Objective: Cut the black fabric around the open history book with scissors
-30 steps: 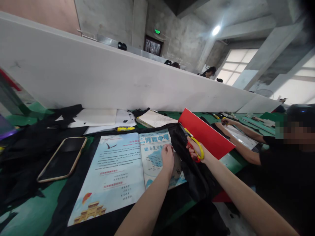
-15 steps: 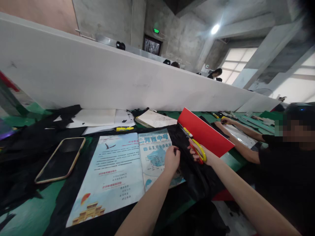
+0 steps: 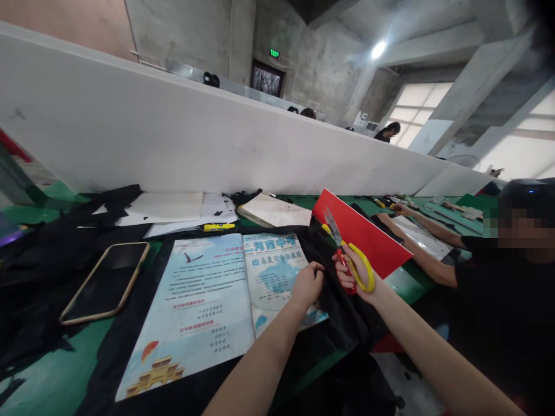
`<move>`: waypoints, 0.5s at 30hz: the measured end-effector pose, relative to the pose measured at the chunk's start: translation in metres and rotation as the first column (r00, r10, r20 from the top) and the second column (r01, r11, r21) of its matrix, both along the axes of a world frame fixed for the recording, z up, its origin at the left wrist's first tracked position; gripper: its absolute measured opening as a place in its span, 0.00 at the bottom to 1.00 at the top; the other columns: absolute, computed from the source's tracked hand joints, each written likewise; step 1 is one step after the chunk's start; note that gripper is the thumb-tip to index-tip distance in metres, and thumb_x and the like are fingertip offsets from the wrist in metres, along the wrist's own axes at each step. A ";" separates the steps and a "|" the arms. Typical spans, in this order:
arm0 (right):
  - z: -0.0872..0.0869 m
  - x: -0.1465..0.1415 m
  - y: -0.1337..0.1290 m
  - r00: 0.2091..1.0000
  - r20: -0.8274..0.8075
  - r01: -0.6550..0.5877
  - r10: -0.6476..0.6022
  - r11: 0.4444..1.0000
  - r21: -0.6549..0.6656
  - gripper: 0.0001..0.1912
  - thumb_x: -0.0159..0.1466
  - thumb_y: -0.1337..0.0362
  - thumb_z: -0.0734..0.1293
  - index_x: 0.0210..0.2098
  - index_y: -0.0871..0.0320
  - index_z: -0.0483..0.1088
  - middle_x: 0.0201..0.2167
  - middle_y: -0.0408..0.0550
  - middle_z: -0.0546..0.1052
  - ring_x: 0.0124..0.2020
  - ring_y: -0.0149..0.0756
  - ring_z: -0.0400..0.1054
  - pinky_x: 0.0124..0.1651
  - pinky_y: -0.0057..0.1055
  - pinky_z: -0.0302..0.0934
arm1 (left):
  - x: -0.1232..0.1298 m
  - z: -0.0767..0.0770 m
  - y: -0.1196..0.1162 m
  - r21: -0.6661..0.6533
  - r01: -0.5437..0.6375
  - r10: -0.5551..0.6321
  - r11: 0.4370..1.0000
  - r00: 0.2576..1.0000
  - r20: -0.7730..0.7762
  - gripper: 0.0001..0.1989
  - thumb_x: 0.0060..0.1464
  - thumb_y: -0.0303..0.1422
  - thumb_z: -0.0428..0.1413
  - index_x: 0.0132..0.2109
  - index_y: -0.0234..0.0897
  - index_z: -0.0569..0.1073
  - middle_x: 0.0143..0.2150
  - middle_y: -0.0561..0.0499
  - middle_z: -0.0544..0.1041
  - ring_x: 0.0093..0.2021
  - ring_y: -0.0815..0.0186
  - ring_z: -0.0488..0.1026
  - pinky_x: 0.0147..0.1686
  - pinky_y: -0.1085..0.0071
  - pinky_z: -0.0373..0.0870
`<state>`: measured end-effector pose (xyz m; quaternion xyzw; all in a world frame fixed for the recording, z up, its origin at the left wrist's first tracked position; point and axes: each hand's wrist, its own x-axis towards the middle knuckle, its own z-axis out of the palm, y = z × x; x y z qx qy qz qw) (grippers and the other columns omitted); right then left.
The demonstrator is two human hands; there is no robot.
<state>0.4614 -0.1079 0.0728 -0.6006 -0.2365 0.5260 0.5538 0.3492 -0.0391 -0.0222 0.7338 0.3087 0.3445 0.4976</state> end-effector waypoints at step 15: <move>0.024 -0.026 -0.046 0.816 0.326 0.245 -0.477 0.796 0.553 0.17 0.57 0.55 0.69 0.42 0.55 0.67 0.31 0.42 0.69 0.22 0.24 0.58 0.23 0.23 0.56 | -0.007 0.008 -0.003 0.039 -0.151 0.145 0.988 0.982 0.121 0.09 0.55 0.27 0.47 0.37 0.41 0.71 0.34 0.53 0.74 0.36 0.65 0.70 0.38 0.70 0.63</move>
